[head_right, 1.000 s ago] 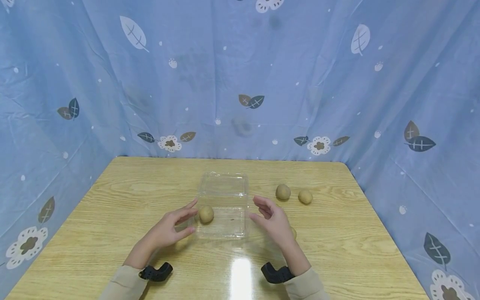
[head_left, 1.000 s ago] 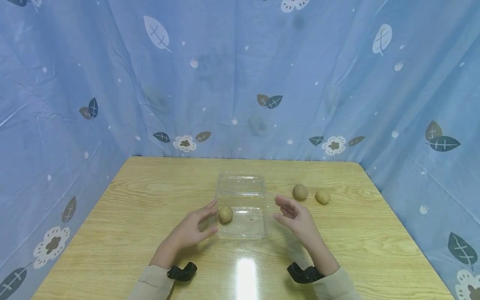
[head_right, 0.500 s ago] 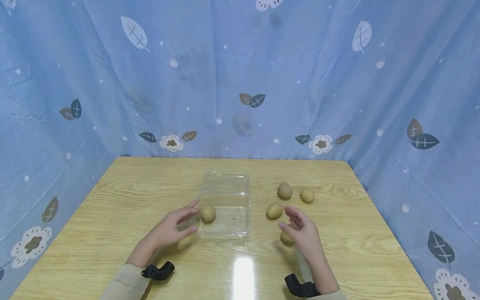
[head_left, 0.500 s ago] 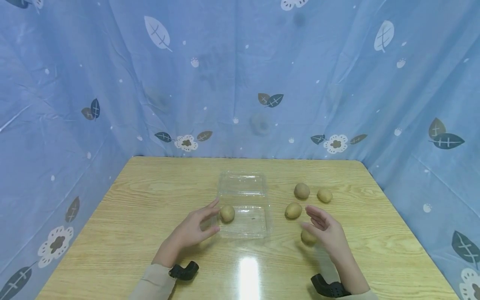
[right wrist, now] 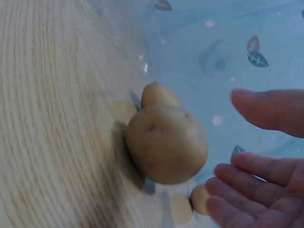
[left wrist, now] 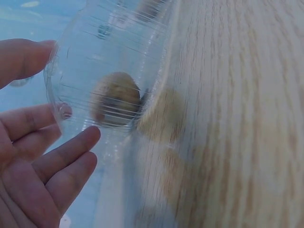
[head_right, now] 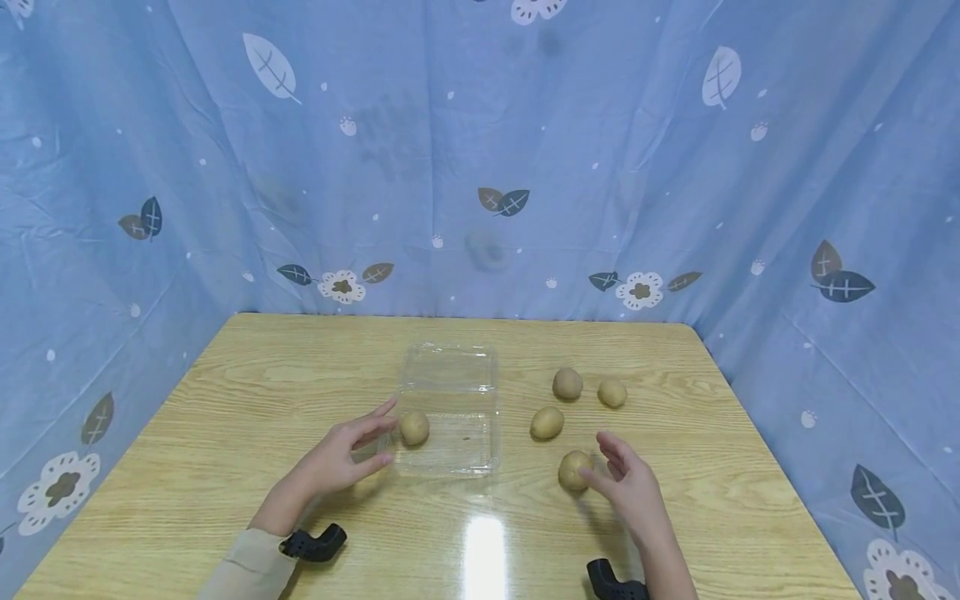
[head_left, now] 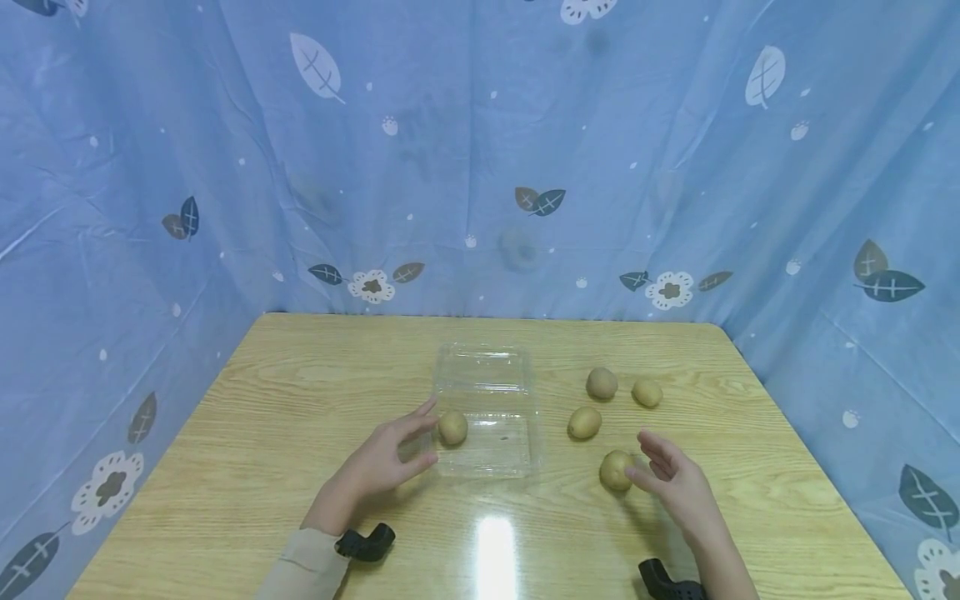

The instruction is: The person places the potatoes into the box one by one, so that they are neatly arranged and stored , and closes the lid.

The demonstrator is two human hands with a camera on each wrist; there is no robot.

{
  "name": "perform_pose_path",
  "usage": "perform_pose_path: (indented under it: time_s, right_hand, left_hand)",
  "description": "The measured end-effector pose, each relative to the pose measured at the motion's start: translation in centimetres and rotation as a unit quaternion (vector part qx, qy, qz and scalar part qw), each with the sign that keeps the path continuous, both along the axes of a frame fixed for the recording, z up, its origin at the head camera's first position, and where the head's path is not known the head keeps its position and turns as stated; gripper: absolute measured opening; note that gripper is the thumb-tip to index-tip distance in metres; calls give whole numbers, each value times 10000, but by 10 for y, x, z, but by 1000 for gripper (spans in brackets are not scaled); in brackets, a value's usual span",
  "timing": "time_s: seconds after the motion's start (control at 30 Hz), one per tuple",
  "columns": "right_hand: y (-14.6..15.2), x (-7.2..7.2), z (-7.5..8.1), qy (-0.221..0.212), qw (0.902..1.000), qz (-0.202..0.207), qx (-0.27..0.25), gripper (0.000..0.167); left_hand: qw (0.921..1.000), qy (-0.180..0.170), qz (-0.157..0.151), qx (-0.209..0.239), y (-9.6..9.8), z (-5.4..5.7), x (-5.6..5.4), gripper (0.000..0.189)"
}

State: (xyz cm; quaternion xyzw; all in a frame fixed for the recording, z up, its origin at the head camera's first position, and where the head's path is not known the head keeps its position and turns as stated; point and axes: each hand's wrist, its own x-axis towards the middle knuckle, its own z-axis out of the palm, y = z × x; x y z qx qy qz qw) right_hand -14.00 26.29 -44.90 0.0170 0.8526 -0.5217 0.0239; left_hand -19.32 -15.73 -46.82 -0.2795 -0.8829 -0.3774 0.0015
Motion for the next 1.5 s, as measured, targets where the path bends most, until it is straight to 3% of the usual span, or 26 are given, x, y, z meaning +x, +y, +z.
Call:
perform_pose_path:
  time_s: [0.2,0.6,1.23,1.5]
  right_hand:
    - [3,3,-6,-377,9990,242,42,73]
    - [0,4,-16,-623,9971,415,-105,72]
    - [-8,-6,-28,-330,9990,239,-185,67]
    - [-7,-6,-31,-284,9990,241,-252,65]
  left_hand:
    - [10000,-40,9,-15,0,1,1,56]
    - [9999,107,-81,-2,1,-1,0,55]
    - [9996,221,-148,35,0,-2,-1,53]
    - [9999,68,-121,75,-1,-2,-1,55]
